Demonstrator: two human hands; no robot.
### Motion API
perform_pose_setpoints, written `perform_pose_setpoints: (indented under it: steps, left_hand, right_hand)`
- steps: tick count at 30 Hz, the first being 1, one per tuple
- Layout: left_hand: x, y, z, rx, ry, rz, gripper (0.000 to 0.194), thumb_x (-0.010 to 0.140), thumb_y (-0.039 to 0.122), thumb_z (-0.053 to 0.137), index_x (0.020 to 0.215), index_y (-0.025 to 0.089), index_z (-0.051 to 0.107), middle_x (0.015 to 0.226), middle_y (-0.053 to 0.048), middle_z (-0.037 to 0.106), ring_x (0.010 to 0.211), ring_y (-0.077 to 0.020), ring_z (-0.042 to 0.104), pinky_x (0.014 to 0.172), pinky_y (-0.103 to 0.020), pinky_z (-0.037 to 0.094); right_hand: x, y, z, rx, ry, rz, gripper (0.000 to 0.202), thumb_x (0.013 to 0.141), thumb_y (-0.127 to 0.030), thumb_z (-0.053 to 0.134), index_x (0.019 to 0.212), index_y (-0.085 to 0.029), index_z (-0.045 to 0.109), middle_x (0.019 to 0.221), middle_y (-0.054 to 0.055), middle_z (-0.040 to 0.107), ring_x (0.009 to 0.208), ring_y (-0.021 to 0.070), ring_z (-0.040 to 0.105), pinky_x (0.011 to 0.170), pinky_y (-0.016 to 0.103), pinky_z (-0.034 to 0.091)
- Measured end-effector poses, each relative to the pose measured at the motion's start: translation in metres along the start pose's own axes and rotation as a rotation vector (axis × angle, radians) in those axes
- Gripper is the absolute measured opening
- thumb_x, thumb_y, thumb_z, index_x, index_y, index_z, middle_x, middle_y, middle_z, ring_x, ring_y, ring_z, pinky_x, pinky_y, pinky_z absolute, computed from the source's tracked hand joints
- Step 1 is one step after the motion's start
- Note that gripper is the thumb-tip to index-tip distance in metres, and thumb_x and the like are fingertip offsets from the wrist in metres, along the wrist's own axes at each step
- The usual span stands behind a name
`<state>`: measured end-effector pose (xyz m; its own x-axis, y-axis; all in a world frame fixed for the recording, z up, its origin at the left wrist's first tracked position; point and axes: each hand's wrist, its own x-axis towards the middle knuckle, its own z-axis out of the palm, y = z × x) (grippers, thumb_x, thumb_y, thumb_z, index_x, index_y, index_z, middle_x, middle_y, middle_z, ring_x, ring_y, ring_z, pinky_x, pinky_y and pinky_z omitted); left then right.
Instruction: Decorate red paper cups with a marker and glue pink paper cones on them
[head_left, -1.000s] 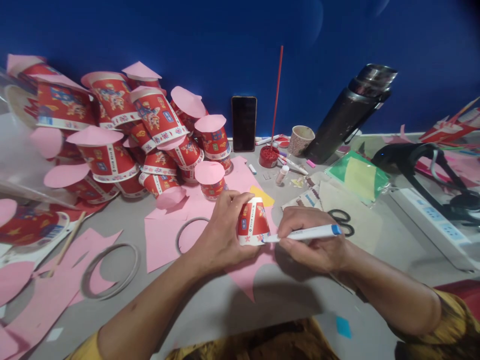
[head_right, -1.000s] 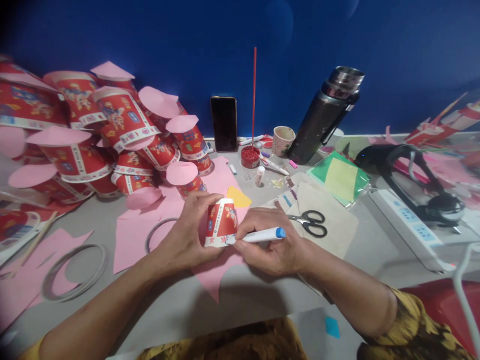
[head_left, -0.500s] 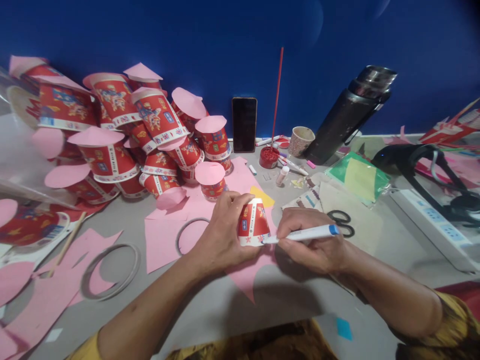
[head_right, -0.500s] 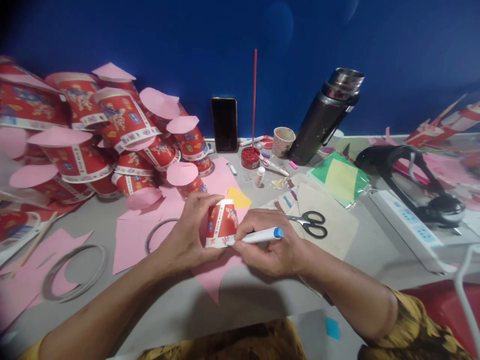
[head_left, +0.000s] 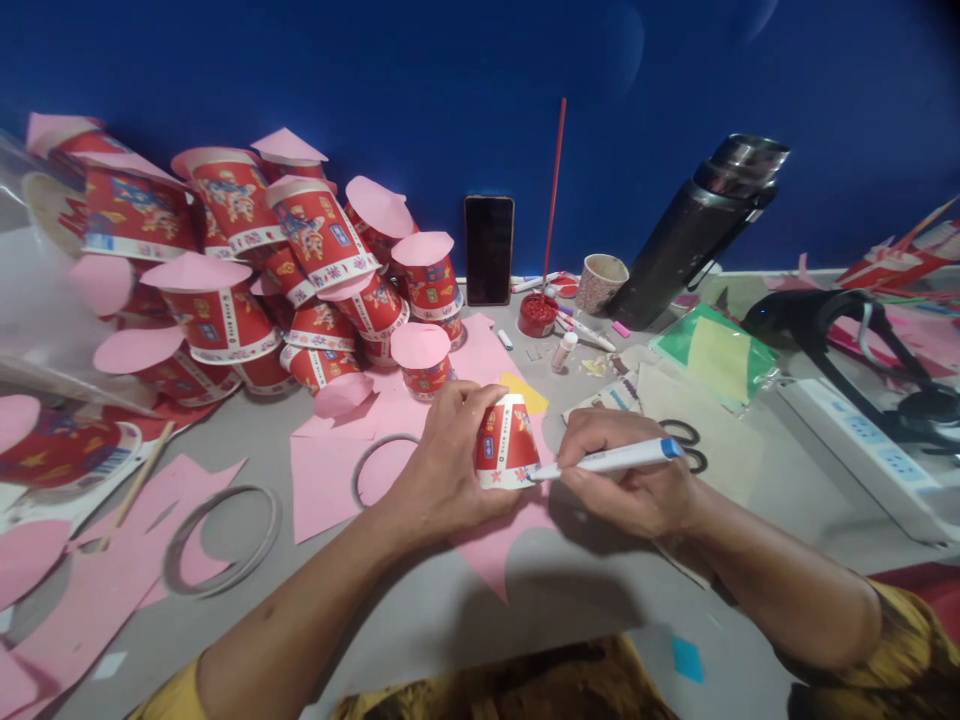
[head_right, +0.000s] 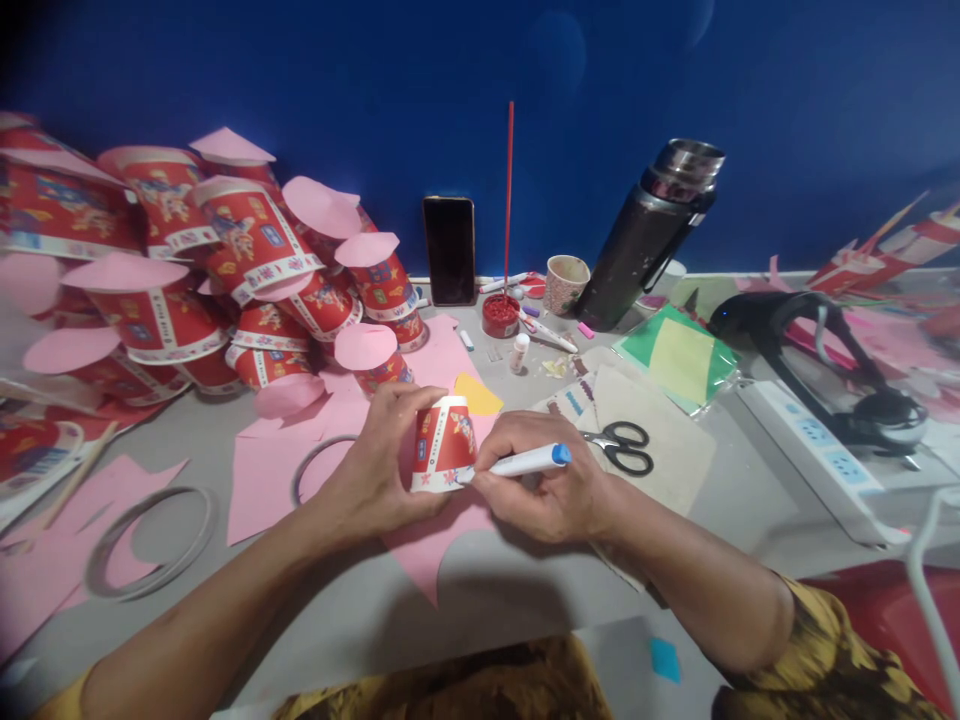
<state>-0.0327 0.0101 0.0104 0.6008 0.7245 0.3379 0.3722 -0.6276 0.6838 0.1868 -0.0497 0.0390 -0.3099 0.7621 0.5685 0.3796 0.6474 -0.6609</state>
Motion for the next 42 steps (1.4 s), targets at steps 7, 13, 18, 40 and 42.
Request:
perform_pose_setpoints:
  steps: [7, 13, 18, 40, 42]
  left_hand:
    - [-0.0031, -0.0050, 0.0031, 0.044, 0.016, 0.049, 0.077, 0.075, 0.038, 0.084, 0.139, 0.020, 0.045, 0.126, -0.013, 0.047, 0.122, -0.0346, 0.053, 0.106, -0.056, 0.049]
    - [-0.0063, -0.0060, 0.0044, 0.124, 0.045, 0.100, 0.082, 0.076, 0.036, 0.083, 0.144, 0.024, 0.040, 0.129, -0.013, 0.045, 0.123, -0.0356, 0.052, 0.105, -0.055, 0.048]
    - [-0.0064, -0.0051, 0.0052, 0.156, 0.058, 0.122, 0.082, 0.076, 0.034, 0.082, 0.144, 0.025, 0.039, 0.128, -0.013, 0.046, 0.121, -0.0356, 0.053, 0.102, -0.055, 0.049]
    - [-0.0063, -0.0027, 0.0055, 0.164, 0.062, 0.112, 0.079, 0.075, 0.034, 0.080, 0.143, 0.021, 0.044, 0.127, -0.014, 0.047, 0.120, -0.0364, 0.053, 0.100, -0.054, 0.047]
    - [-0.0067, -0.0028, 0.0056, 0.171, 0.064, 0.111, 0.079, 0.076, 0.036, 0.081, 0.143, 0.022, 0.042, 0.127, -0.014, 0.046, 0.120, -0.0359, 0.053, 0.101, -0.054, 0.047]
  right_hand:
    - [-0.0009, -0.0002, -0.0029, -0.008, 0.013, 0.007, 0.009, 0.088, -0.014, 0.064, 0.081, -0.020, 0.064, 0.066, 0.001, 0.068, 0.056, 0.0130, 0.059, 0.056, 0.027, 0.045]
    - [0.0014, -0.0021, 0.0000, -0.007, 0.000, -0.050, 0.009, 0.090, -0.013, 0.064, 0.084, -0.021, 0.064, 0.069, 0.001, 0.071, 0.058, 0.0134, 0.062, 0.058, 0.028, 0.048]
    - [0.0023, -0.0032, 0.0018, -0.027, -0.011, -0.086, 0.010, 0.090, -0.012, 0.063, 0.086, -0.021, 0.065, 0.070, 0.001, 0.072, 0.061, 0.0135, 0.064, 0.061, 0.027, 0.049]
    - [0.0026, -0.0020, 0.0023, -0.038, -0.023, -0.090, 0.012, 0.089, -0.012, 0.063, 0.084, -0.022, 0.063, 0.068, 0.001, 0.070, 0.058, 0.0137, 0.062, 0.058, 0.027, 0.047]
    - [0.0018, -0.0013, 0.0010, -0.045, -0.013, -0.084, 0.012, 0.090, -0.012, 0.062, 0.085, -0.023, 0.063, 0.068, 0.001, 0.070, 0.059, 0.0139, 0.061, 0.058, 0.028, 0.047]
